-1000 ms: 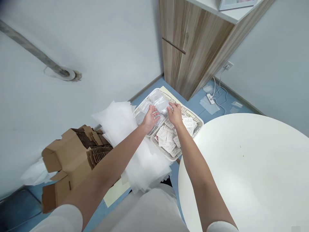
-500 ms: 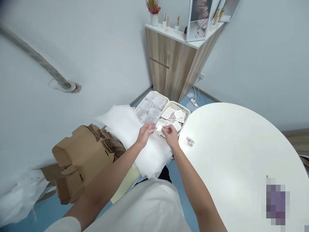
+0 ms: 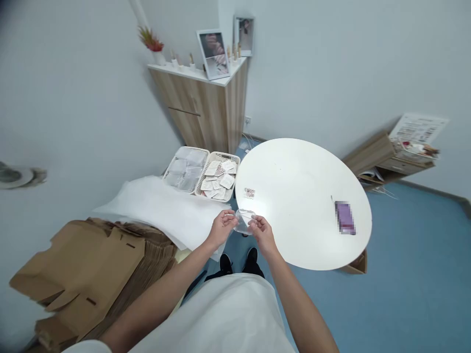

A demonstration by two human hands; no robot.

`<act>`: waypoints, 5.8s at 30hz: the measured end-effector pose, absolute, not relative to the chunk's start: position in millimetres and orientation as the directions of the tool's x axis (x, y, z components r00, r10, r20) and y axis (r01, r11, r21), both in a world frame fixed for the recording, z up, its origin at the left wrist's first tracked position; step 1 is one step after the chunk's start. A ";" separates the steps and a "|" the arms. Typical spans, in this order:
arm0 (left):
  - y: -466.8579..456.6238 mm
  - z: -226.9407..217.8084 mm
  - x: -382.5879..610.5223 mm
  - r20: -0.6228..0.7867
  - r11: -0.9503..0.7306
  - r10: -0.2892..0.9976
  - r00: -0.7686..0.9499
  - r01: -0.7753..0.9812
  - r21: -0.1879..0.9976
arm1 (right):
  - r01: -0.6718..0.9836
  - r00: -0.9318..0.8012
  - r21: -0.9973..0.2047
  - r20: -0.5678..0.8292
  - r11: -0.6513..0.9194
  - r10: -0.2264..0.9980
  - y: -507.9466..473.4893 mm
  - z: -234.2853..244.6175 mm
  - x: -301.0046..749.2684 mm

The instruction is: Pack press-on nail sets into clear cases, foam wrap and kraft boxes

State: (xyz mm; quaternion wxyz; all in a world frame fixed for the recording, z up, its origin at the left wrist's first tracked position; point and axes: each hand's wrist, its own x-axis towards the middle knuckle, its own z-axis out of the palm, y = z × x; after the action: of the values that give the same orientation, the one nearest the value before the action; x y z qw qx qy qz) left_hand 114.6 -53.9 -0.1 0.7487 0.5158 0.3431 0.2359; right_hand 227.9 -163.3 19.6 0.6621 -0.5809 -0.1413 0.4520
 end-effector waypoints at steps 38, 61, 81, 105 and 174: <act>-174.3 21.7 325.8 -0.082 -0.268 0.266 0.960 0.155 0.951 | 0.315 0.539 -0.912 -0.054 -0.261 0.840 -349.1 13.6 444.6; -175.7 19.2 317.8 -0.102 -0.015 0.160 0.982 0.106 0.994 | 0.559 0.353 -0.814 0.059 -0.160 0.934 -331.5 37.6 440.7; -179.0 20.1 313.0 -0.119 0.105 0.165 0.979 0.102 0.989 | 0.517 0.380 -0.848 0.110 -0.113 0.918 -326.8 32.9 439.0; -174.1 29.6 322.7 -0.200 0.357 0.165 0.966 0.131 0.925 | 0.452 0.405 -0.892 0.183 -0.022 0.896 -314.5 34.5 454.8; -209.1 -94.0 317.1 -0.505 0.019 0.572 0.646 0.606 0.796 | -0.101 0.709 -0.800 -0.475 -0.591 0.522 -336.8 -100.5 421.8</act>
State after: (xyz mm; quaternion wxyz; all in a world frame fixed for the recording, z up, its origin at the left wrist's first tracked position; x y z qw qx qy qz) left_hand 317.1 -209.1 -94.0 0.5767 0.7002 0.4206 -0.0144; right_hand 421.8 -336.8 -100.5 0.4333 -0.8166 -0.1289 0.3590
